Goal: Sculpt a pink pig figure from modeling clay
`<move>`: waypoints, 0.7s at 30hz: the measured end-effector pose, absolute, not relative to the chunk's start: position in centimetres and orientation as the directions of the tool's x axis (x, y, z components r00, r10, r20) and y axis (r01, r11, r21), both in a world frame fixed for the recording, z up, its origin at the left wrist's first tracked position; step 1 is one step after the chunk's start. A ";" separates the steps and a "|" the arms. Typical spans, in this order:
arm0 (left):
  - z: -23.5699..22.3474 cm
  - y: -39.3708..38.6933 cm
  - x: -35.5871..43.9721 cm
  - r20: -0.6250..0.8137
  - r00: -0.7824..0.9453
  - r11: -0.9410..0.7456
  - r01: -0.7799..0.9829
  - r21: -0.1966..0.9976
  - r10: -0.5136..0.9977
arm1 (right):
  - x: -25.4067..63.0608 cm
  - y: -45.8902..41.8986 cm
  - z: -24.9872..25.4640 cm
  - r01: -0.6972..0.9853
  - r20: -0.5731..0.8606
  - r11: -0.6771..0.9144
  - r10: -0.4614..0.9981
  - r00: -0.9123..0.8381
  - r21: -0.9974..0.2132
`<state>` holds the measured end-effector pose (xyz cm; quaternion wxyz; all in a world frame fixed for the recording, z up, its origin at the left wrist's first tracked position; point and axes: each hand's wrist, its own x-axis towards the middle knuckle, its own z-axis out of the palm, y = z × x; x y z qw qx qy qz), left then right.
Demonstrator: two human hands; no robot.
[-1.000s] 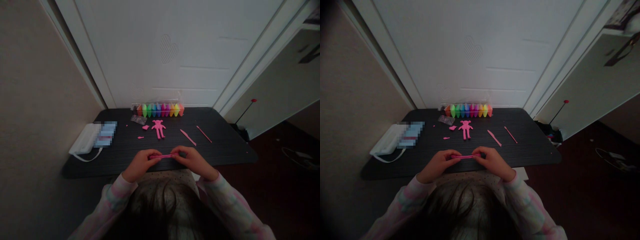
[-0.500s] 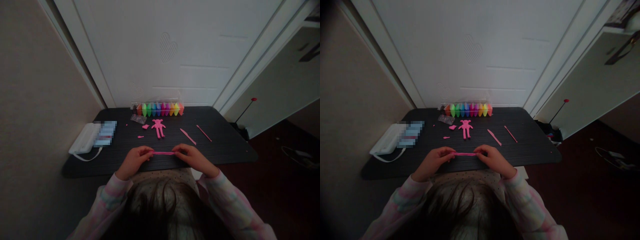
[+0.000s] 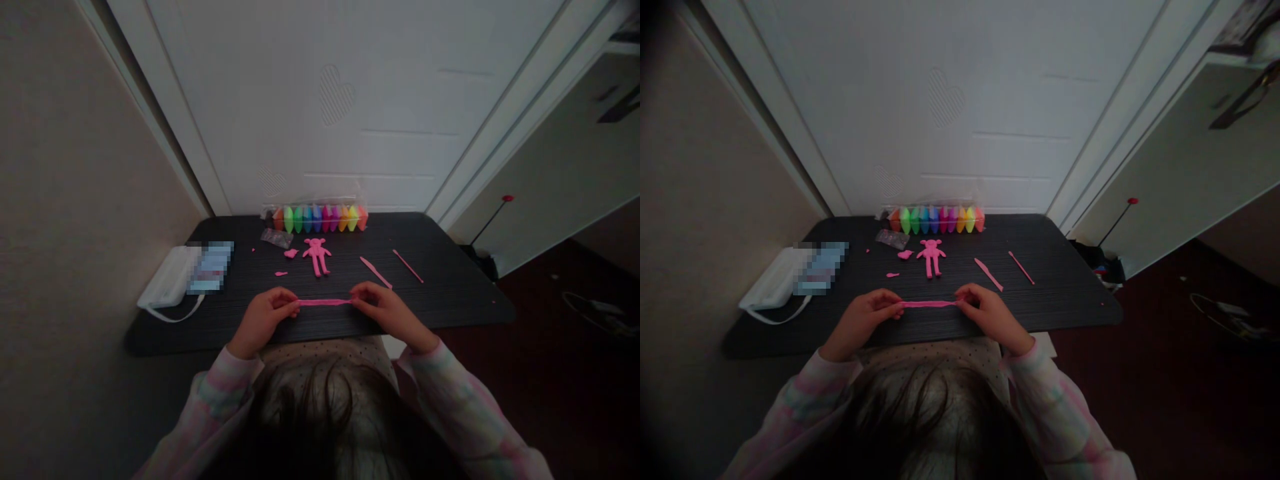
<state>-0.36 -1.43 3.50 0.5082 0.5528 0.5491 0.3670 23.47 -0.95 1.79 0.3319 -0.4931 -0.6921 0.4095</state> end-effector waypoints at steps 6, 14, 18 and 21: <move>3.3 -1.3 -0.8 -0.154 0.090 0.131 0.213 0.968 0.984 | 23.6 -0.7 1.4 0.284 0.035 0.100 0.974 -0.224 -0.954; 3.2 -1.4 -0.3 -0.178 0.143 0.160 0.129 0.979 0.974 | 22.7 -1.0 1.5 0.160 0.017 0.058 0.970 -0.244 -0.985; 3.4 -1.8 1.0 -0.170 0.234 0.158 0.068 0.985 0.957 | 21.3 -1.3 1.5 0.068 0.018 0.036 0.968 -0.250 -0.997; 3.4 -2.0 1.7 -0.091 0.290 0.100 -0.014 0.995 0.953 | 20.5 -1.2 1.4 -0.027 0.034 0.029 0.976 -0.214 -0.999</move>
